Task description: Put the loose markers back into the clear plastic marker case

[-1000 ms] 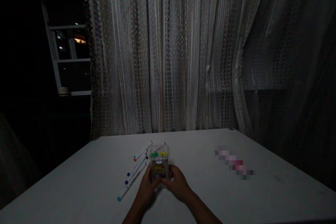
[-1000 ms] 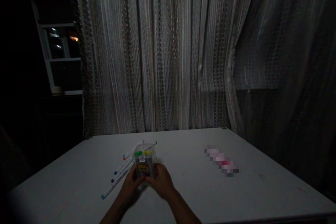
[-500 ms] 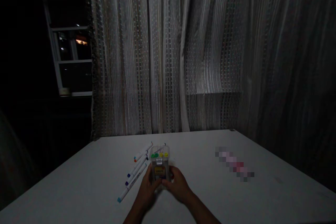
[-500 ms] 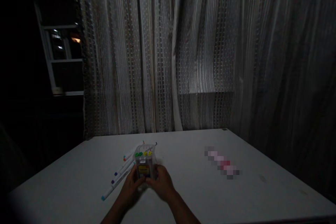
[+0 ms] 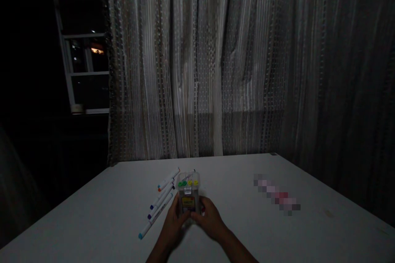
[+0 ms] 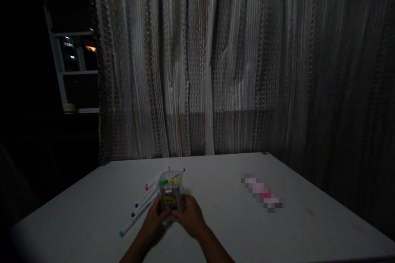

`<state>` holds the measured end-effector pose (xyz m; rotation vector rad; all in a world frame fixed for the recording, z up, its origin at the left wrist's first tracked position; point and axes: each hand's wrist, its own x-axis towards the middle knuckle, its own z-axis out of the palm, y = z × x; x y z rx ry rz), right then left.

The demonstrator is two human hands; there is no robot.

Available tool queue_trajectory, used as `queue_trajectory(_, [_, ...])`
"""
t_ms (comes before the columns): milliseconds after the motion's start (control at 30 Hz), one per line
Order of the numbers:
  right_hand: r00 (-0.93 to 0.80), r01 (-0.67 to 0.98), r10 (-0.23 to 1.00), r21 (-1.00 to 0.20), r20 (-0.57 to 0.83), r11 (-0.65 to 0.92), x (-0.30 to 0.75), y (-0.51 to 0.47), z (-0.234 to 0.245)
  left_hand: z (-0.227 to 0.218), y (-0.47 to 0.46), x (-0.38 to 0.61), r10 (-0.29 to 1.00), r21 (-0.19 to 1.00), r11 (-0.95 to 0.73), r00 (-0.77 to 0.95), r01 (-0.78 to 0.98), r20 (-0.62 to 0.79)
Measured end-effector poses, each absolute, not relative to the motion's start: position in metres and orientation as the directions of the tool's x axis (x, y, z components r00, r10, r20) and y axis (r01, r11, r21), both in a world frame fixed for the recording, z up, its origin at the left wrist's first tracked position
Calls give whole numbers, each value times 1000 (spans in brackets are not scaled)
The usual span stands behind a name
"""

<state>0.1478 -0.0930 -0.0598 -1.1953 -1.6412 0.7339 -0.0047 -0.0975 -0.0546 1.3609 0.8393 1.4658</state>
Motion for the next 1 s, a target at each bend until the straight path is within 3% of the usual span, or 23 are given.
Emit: queue_trajectory(1000, [-92,386,939,-857,333,341,148,-91,-61,-57,-97,-5,935,922,-333,60,-199,350])
